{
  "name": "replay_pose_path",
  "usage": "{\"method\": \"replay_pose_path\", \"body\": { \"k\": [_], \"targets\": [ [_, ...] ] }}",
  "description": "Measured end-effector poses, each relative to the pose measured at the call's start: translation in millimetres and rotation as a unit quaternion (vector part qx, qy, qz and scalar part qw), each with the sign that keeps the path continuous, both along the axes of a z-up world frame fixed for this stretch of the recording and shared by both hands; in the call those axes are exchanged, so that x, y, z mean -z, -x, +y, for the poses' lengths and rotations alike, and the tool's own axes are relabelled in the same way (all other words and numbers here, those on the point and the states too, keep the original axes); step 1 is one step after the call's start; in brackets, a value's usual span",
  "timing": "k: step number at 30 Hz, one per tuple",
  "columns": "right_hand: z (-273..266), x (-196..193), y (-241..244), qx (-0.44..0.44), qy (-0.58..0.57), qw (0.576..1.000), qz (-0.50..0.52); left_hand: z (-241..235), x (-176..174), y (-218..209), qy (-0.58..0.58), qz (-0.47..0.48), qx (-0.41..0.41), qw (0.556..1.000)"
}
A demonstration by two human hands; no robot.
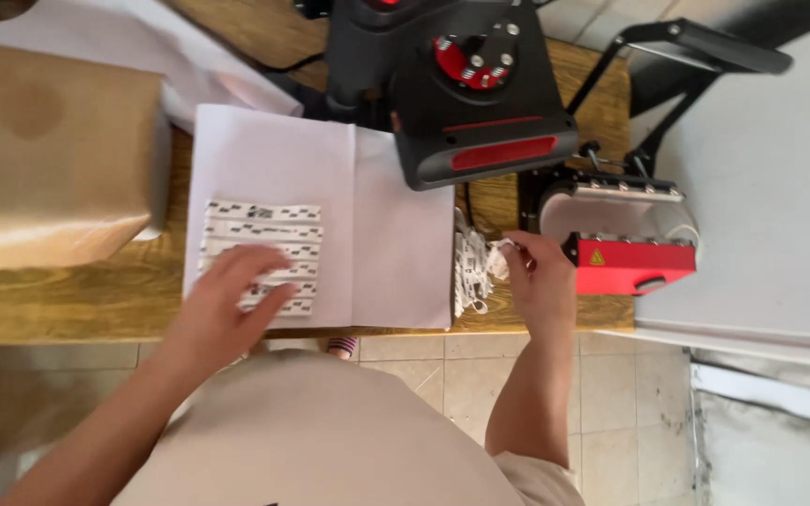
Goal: Peeling small printed labels from a backing sheet and arranging them on a template for heat transfer.
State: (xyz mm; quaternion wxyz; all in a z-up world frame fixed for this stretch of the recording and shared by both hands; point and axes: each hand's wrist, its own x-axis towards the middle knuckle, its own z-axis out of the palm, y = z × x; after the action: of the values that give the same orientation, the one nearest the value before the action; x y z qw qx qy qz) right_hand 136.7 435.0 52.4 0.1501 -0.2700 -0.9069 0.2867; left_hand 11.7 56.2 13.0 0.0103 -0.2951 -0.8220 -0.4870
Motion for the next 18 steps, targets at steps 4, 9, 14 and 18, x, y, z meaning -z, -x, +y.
{"method": "replay_pose_path", "body": {
  "k": [4,9,14,18],
  "targets": [
    [-83.3,-57.0,30.5,-0.218,-0.005,0.97,0.111,41.6,-46.8,13.7,-0.115,0.034,0.165,0.979],
    [-134.9,-54.7,73.8,-0.297,0.094,0.936,0.161,58.2,-40.2,24.2,-0.134,0.039,0.163,0.977],
    [-121.2,-2.3,101.6,-0.191,0.265,0.935,0.136,15.0,-33.8,48.1,-0.019,-0.234,0.148,0.961],
    [-114.2,32.7,128.7,-0.145,0.316,0.933,0.094,-10.2,-10.9,76.6,0.012,-0.245,0.104,0.964]
  ]
}}
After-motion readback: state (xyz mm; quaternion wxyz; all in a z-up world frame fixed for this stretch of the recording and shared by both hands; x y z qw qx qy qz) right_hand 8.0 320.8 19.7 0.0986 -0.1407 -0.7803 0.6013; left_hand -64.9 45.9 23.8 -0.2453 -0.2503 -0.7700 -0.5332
